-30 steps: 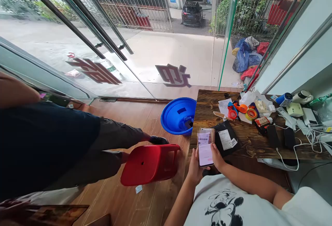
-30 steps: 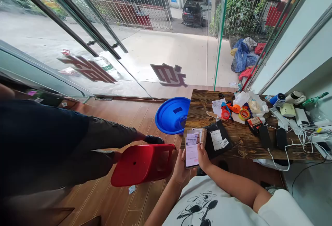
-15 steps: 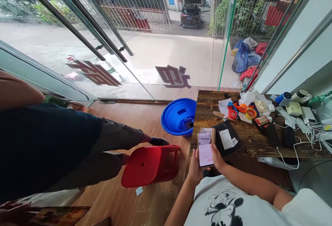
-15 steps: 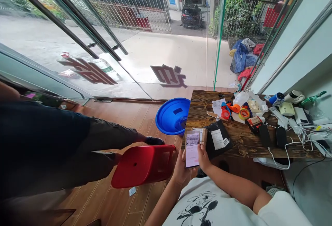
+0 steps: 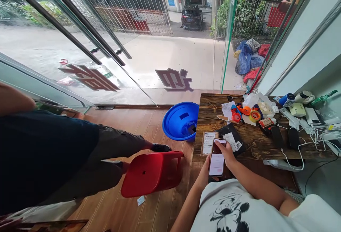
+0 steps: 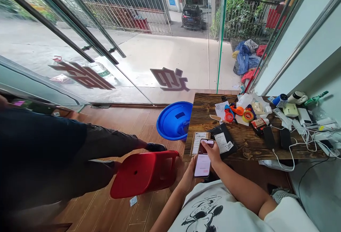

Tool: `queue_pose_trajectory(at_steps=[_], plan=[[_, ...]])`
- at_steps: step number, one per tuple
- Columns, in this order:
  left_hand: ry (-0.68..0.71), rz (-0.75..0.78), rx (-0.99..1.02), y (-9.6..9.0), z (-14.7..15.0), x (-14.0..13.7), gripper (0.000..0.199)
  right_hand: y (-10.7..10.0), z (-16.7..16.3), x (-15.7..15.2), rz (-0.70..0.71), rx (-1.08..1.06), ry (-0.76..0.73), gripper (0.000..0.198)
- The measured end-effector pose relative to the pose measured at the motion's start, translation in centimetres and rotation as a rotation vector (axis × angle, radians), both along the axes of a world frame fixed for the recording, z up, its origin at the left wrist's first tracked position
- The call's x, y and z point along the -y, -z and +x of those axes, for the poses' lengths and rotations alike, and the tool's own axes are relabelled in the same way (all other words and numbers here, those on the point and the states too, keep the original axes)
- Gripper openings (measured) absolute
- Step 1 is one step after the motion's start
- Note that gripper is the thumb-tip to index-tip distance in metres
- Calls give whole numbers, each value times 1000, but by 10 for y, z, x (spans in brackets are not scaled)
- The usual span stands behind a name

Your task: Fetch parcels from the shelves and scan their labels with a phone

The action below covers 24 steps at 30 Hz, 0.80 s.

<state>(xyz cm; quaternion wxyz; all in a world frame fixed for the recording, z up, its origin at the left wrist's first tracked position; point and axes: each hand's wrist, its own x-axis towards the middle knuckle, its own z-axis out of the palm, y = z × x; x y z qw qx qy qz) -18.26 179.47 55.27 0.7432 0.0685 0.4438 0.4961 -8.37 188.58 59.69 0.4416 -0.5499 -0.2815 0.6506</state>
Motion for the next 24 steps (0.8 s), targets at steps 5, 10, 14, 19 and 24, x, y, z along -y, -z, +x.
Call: queue_pose_trajectory(at_steps=[5, 10, 14, 19, 24], plan=[[73, 67, -82, -8, 9, -3, 85, 4, 14, -2, -18, 28, 64, 65], [103, 90, -9, -23, 15, -5, 73, 20, 35, 7, -25, -32, -34, 63], [120, 83, 28, -20, 28, -9, 71, 43, 56, 25, 43, 57, -121, 72], [358, 133, -261, -10, 50, -24, 72, 70, 88, 30, -22, 221, -127, 70], [89, 137, -857, 6, 36, -49, 53, 99, 138, 10, -215, 543, 6, 53]])
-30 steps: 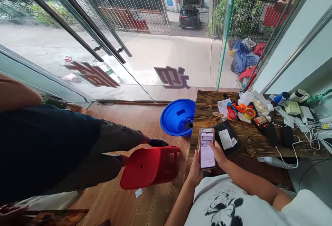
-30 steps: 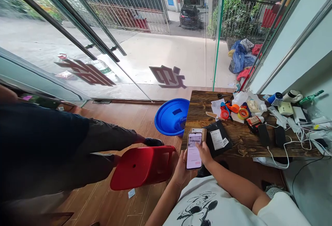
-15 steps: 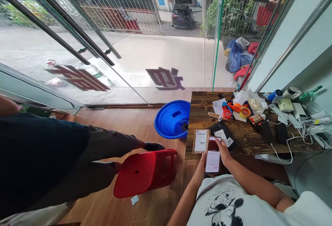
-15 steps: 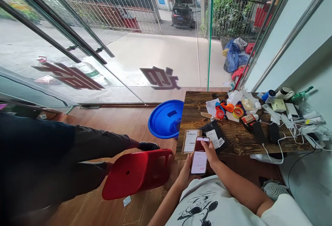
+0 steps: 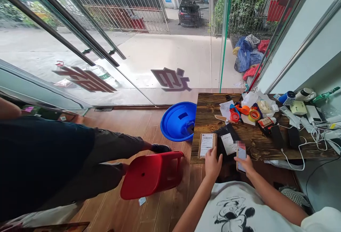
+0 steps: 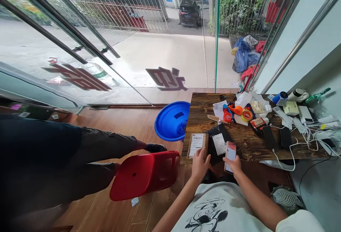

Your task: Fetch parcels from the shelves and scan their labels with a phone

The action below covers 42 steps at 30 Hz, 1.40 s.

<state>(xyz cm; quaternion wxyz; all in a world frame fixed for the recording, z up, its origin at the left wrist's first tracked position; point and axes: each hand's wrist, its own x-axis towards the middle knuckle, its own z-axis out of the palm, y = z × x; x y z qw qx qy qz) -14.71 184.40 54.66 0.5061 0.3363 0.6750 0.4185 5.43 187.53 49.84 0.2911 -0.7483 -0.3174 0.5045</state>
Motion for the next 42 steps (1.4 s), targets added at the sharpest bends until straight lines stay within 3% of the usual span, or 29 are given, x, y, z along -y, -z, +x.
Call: queue_pose_trajectory(at_steps=[3, 6, 9, 12, 15, 16, 18, 22, 28, 37, 42], plan=[[-120, 34, -361, 15, -19, -7, 64, 15, 40, -19, -125, 284, 84, 47], [-63, 43, -512, 29, -30, -7, 69, 25, 73, -37, -175, 495, 92, 62], [9, -46, -682, 36, -32, -6, 77, 31, 87, -52, -133, 643, 48, 79], [123, -130, -885, 37, -34, -8, 81, 41, 76, -59, 77, 744, -97, 79], [181, -148, -1005, 37, -36, -9, 82, 56, 46, -56, 393, 756, -453, 69], [191, -144, -1028, 37, -37, -10, 82, 61, 35, -53, 439, 761, -560, 69], [207, -128, -1056, 36, -39, -10, 82, 70, 14, -44, 401, 805, -676, 74], [238, -133, -1087, 28, -38, -11, 80, 79, -7, -32, 232, 901, -729, 83], [317, -220, -1116, 12, -34, -14, 68, 77, -3, -34, 189, 918, -791, 83], [349, -239, -1116, 2, -33, -18, 62, 74, -10, -35, 167, 894, -755, 83], [288, -227, -1126, 6, -32, -16, 60, 63, -9, -37, 180, 815, -600, 80]])
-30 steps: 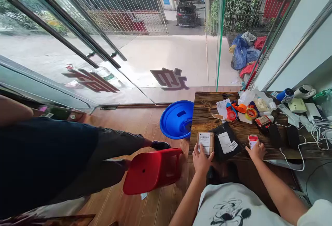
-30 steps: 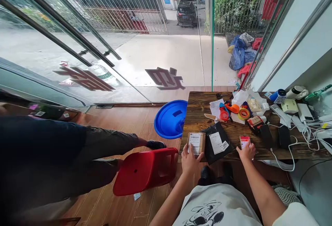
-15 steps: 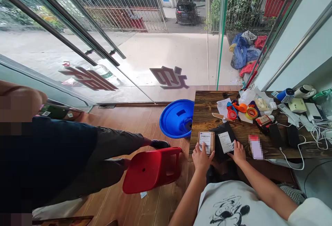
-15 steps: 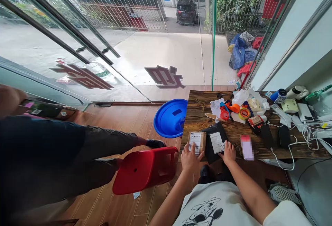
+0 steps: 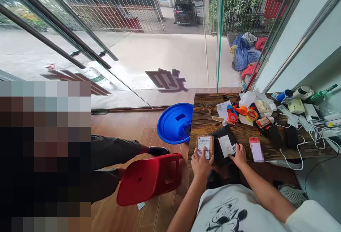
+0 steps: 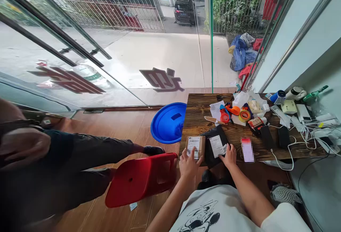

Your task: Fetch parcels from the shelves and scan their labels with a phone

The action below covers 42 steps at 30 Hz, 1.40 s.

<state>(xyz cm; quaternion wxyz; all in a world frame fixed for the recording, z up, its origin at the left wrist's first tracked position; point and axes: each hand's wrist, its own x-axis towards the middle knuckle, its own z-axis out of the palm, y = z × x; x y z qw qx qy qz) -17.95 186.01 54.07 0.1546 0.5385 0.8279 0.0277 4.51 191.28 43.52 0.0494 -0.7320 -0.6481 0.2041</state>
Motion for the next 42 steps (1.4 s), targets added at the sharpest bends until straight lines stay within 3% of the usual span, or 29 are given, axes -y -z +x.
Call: queue_pose_trajectory(at_steps=[4, 7, 9, 10, 15, 19, 24, 28, 30, 33, 37, 42], plan=[[25, 155, -85, 15, 8, 11, 62, -1, 6, -11, -26, -3, 82, 77], [352, 201, -25, 32, 31, 14, 55, 3, 11, -20, -56, -13, 110, 74], [552, 123, 61, 44, 51, 11, 49, 6, 12, -24, -73, -28, 112, 70], [587, 82, 81, 51, 62, 7, 49, 7, 13, -25, -80, -36, 110, 67], [505, -60, 52, 70, 93, -18, 59, 10, 16, -26, -106, -71, 97, 57], [528, -133, 72, 67, 93, -25, 64, 10, 17, -26, -121, -106, 101, 55], [544, -141, 119, 51, 86, -27, 73, 8, 19, -30, -125, -188, 131, 49], [527, -87, 166, 23, 80, -25, 48, 0, 22, -30, -101, -330, 145, 35], [470, -7, 169, 6, 70, -17, 37, -6, 25, -28, -80, -433, 146, 31], [223, 195, 162, -8, 45, 3, 34, -20, 33, -24, -56, -608, 146, 29], [-151, 387, 227, -3, 5, 26, 32, -46, 48, -20, -10, -827, 146, 38], [-450, 508, 494, 8, -22, 33, 44, -75, 33, -14, 18, -1055, 151, 54]])
